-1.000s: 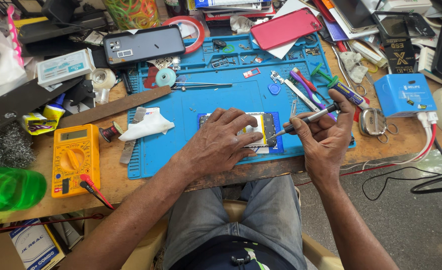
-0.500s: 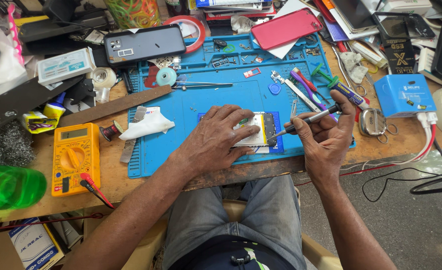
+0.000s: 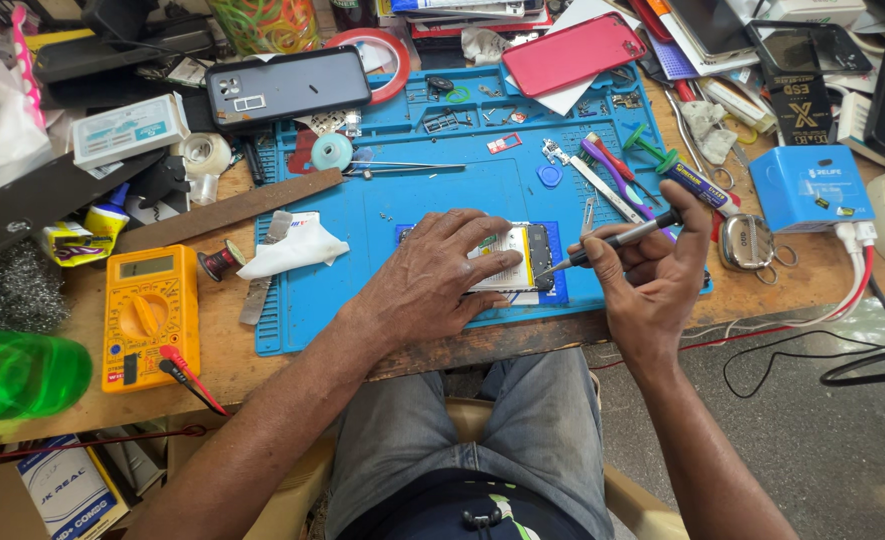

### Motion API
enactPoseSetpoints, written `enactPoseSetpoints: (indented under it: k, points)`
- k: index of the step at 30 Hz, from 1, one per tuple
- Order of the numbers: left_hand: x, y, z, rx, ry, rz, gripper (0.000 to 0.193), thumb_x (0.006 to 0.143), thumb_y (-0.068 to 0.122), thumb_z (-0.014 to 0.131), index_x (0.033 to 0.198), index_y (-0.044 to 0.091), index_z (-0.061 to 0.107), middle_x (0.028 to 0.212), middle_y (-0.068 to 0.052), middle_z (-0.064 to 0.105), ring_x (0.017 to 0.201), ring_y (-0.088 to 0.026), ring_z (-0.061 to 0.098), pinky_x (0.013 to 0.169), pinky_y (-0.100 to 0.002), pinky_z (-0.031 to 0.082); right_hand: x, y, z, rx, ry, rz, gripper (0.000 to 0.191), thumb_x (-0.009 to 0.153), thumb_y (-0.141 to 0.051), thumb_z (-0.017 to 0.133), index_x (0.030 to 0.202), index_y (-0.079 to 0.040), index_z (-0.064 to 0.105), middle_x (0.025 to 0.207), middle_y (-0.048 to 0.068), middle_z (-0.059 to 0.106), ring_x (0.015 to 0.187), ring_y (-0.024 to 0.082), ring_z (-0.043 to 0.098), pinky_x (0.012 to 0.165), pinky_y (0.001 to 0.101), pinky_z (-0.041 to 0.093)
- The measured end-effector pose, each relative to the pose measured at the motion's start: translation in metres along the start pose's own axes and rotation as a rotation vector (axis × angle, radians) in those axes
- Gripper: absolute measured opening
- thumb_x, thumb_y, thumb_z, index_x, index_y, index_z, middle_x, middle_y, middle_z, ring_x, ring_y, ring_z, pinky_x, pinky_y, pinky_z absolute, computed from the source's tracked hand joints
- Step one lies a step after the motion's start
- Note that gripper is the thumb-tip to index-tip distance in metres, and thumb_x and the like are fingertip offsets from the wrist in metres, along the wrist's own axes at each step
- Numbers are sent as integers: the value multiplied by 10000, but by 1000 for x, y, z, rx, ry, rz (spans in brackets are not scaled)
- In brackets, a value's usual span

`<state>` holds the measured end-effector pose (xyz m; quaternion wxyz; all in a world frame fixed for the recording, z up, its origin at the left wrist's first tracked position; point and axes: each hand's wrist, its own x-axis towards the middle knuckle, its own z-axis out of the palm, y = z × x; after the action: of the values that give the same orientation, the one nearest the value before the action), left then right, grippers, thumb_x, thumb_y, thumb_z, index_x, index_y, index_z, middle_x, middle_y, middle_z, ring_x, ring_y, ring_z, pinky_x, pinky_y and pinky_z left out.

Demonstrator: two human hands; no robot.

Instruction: The person holds a red smartphone, interacts with the touchscreen, and then uses a screwdriver to remove screws from the back of the device. They open the phone, manipulate internal components, and reassemble it before testing the screen again.

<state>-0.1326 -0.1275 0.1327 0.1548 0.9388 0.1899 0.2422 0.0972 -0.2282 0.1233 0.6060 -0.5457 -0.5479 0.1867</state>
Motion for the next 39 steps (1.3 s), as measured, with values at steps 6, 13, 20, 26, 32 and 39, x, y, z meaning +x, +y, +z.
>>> enactPoseSetpoints:
  k: [6,13,20,26,32,39]
  points:
    - [1,-3,-5,-17,-6,-9,484,815,315,815,1258,154,708,1400,-139,579,1325,-343,508,1085,-515,418,6,-17,0,-271,-200,-232,675,982,37,743,1511,-76,339,1107,143,738,1025,200,750,874,293,624]
    - [1,-7,-4,-1,-11,-6,473,832,325,799,1267,165,707,1402,-142,577,1314,-341,518,1072,-512,423,16,-33,11,-409,-191,-278,622,885,-46,844,1407,-73,507,1000,118,731,915,168,738,796,298,620]
    - [-2,-6,-3,12,-8,-5,481,827,353,799,1263,172,707,1409,-148,574,1313,-339,516,1053,-508,425,18,-43,12,-363,-335,-297,495,946,-34,782,1403,-48,593,1086,116,766,1002,212,777,865,332,646]
    - [-3,-5,-4,0,-12,-13,470,842,384,792,1254,171,711,1404,-143,578,1307,-330,515,1055,-511,413,18,-40,14,-435,-304,-391,484,866,-32,790,1307,-18,593,1191,178,742,1069,289,740,883,389,604]
    - [-3,-3,-7,-16,18,-3,503,855,385,796,1285,153,679,1412,-156,574,1308,-327,527,1070,-493,418,21,-38,11,-437,-246,-357,562,882,-43,824,1376,-26,559,1175,146,758,985,230,743,874,347,596]
    - [-2,-3,-9,-38,50,-19,708,804,353,822,1378,24,572,1368,-149,596,1274,-329,542,1046,-472,438,17,-37,12,-434,-227,-270,557,880,-46,829,1378,-44,581,1051,125,769,956,191,763,826,328,605]
